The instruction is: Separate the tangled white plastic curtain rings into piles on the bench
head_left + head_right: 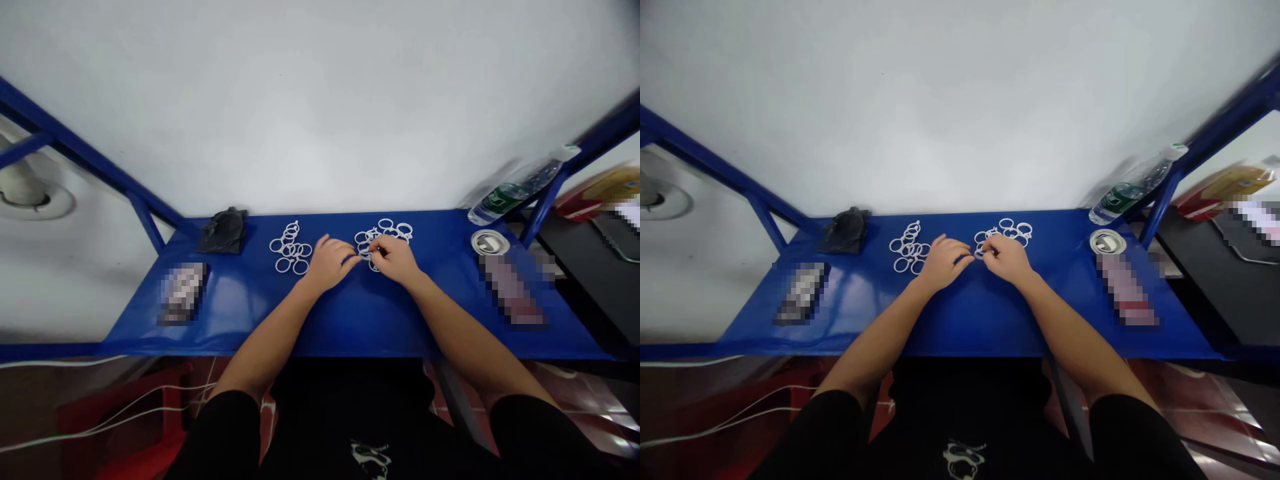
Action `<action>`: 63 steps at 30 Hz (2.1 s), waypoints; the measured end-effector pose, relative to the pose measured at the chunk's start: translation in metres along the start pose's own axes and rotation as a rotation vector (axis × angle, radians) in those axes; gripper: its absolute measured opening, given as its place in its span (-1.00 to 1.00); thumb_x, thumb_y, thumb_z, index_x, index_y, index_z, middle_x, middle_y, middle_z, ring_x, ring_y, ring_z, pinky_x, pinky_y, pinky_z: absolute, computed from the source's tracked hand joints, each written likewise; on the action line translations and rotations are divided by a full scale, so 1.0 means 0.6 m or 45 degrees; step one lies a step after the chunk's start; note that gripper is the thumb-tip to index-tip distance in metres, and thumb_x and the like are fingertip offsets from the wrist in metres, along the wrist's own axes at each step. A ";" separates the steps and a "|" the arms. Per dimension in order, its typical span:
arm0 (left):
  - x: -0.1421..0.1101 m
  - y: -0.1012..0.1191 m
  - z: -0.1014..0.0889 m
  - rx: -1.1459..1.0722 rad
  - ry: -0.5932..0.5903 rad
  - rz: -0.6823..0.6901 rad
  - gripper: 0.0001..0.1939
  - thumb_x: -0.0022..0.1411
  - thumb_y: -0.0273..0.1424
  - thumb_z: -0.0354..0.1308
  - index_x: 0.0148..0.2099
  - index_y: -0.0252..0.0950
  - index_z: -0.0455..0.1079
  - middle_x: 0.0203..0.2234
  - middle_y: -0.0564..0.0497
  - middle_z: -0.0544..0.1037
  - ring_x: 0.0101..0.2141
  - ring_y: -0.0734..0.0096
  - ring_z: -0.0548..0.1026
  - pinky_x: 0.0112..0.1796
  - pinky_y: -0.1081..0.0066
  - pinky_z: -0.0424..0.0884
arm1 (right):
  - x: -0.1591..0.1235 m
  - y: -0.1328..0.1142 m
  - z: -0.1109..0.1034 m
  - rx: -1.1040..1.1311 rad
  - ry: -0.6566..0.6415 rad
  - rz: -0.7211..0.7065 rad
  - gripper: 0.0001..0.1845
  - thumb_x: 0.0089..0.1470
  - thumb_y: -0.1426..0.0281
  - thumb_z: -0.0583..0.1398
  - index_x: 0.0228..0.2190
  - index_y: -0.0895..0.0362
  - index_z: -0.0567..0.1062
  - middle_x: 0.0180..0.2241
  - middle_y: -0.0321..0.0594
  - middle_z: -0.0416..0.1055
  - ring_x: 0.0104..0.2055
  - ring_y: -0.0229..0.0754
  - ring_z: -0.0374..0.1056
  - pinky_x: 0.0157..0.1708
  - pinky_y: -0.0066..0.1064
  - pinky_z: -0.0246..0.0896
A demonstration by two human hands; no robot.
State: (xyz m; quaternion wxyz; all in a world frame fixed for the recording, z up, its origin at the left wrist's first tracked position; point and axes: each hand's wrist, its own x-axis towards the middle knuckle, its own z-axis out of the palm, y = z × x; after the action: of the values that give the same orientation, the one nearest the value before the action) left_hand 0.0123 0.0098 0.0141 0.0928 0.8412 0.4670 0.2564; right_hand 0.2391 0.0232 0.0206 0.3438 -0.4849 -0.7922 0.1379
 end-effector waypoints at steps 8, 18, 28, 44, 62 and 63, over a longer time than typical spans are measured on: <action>-0.016 -0.109 -0.077 0.457 -0.211 -0.606 -0.65 0.26 -0.02 0.35 -0.12 -0.18 0.60 0.32 -0.23 0.42 0.42 -0.30 0.13 0.37 -0.43 -0.14 | 0.020 0.025 -0.033 -0.417 -0.161 0.389 -0.69 0.14 0.37 0.20 -0.07 0.06 0.58 -0.30 -0.21 0.64 -0.33 -0.06 0.48 -0.35 -0.34 0.16; -0.008 -0.072 -0.056 0.228 0.113 -0.317 -0.85 0.43 -0.33 0.18 -0.20 -0.19 0.55 0.24 -0.13 0.51 0.38 -0.11 0.25 0.38 -0.35 -0.04 | 0.014 0.021 -0.030 -0.282 0.087 0.325 -0.65 0.26 0.15 0.22 -0.06 0.08 0.63 -0.16 -0.09 0.62 -0.20 -0.03 0.50 -0.25 -0.29 0.29; -0.014 0.016 -0.017 0.074 0.239 0.394 -0.83 0.48 -0.31 0.18 -0.16 -0.16 0.58 0.23 -0.08 0.53 0.33 0.07 0.34 0.34 -0.06 0.19 | 0.002 -0.013 0.037 1.253 -0.390 0.454 -0.56 0.19 -0.03 0.28 -0.20 0.10 0.59 -0.50 -0.34 0.46 -0.64 -0.36 0.14 -0.66 -0.47 0.01; -0.006 0.004 -0.009 -0.441 0.447 0.104 -0.89 0.35 -0.40 0.22 -0.14 -0.19 0.59 -0.32 0.02 0.70 -0.26 0.32 0.64 -0.07 0.24 0.48 | -0.004 -0.028 0.028 1.206 -0.355 0.337 -0.51 0.10 -0.07 0.40 -0.29 0.11 0.57 -0.36 -0.19 0.63 -0.42 -0.22 0.54 -0.34 -0.37 0.48; -0.006 -0.001 -0.007 -0.539 0.351 -0.011 -0.91 0.16 -0.46 0.22 -0.31 -0.22 0.57 -0.40 0.02 0.68 -0.32 0.30 0.62 -0.12 0.25 0.51 | -0.011 -0.037 0.028 1.143 -0.453 0.326 -0.51 0.11 -0.09 0.39 -0.30 0.10 0.57 -0.37 -0.20 0.61 -0.37 -0.16 0.56 -0.29 -0.31 0.50; -0.006 -0.002 -0.003 -0.538 0.357 -0.018 -0.90 0.14 -0.47 0.21 -0.32 -0.22 0.57 -0.41 0.02 0.68 -0.32 0.30 0.62 -0.13 0.25 0.50 | -0.011 -0.037 0.029 1.132 -0.454 0.324 -0.51 0.11 -0.09 0.38 -0.31 0.10 0.56 -0.37 -0.20 0.61 -0.38 -0.16 0.56 -0.29 -0.31 0.49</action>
State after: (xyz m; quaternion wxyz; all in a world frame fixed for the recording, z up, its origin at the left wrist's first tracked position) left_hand 0.0090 0.0071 0.0142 0.2027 0.7560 0.4172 0.4619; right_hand 0.2141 0.0083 0.0172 0.3568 -0.3531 -0.6377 0.5842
